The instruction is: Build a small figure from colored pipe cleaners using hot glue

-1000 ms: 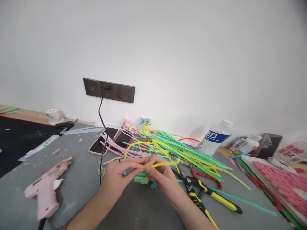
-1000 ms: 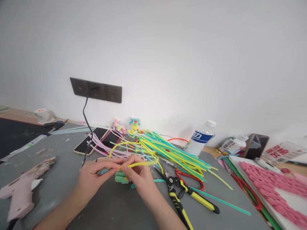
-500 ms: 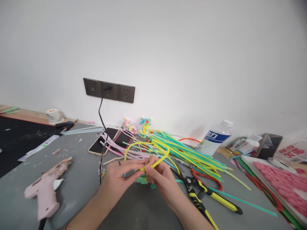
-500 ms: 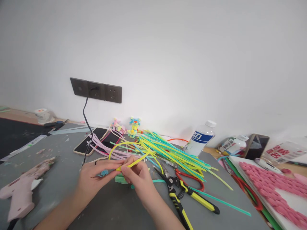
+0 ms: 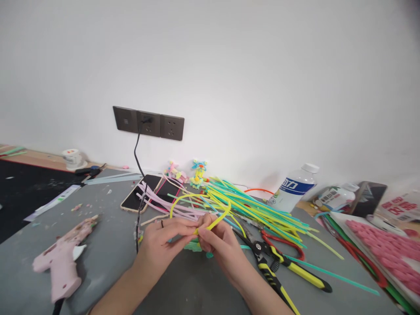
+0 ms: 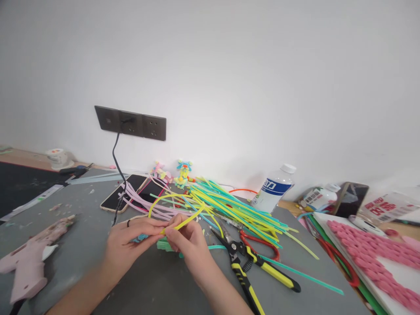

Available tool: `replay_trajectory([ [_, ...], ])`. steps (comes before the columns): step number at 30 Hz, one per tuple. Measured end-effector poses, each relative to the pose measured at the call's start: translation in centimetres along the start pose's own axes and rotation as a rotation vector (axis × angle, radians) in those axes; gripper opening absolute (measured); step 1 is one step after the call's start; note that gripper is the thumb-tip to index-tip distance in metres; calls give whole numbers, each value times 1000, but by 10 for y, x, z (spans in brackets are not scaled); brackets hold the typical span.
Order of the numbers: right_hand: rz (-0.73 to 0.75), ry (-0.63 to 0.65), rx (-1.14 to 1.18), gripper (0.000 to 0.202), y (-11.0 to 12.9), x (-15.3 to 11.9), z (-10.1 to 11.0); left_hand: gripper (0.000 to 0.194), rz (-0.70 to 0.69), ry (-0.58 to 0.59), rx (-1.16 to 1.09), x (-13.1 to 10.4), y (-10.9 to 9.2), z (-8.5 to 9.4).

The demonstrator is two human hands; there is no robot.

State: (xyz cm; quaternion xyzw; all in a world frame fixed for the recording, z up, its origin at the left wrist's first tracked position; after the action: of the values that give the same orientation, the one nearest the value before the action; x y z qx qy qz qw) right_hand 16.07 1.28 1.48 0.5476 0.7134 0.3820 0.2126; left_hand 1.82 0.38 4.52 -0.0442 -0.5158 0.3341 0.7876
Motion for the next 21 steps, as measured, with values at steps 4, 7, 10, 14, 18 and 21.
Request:
replay_trajectory([
  [4,-12,-7,-4,31,0,0,1,15,-10,19,6,-1,1,-1],
  [7,-11,-2,-14,32,0,0,1,16,-20,20,14,-1,0,-1],
  [10,-7,-16,-28,35,1,0,1,15,-18,22,20,-2,-1,-1],
  [14,-7,-25,-55,38,2,0,2,14,22,53,28,-1,0,-1],
  [18,-10,-40,-98,37,2,0,4,13,95,52,-44,2,3,-1],
  [21,2,-60,-115,36,2,1,6,9,215,90,-136,5,6,-4],
])
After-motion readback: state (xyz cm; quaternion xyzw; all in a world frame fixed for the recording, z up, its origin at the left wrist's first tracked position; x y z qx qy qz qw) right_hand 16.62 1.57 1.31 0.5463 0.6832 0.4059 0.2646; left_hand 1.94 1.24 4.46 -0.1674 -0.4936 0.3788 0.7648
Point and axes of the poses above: each hand's wrist, its own x-axis towards the middle knuckle, its own z-axis out of the back of the hand, y = z × x, the point moved 5 cm from there along x, towards the middle knuckle, and after that the axes turned 13 degrees about x, right-handed, at the moved point
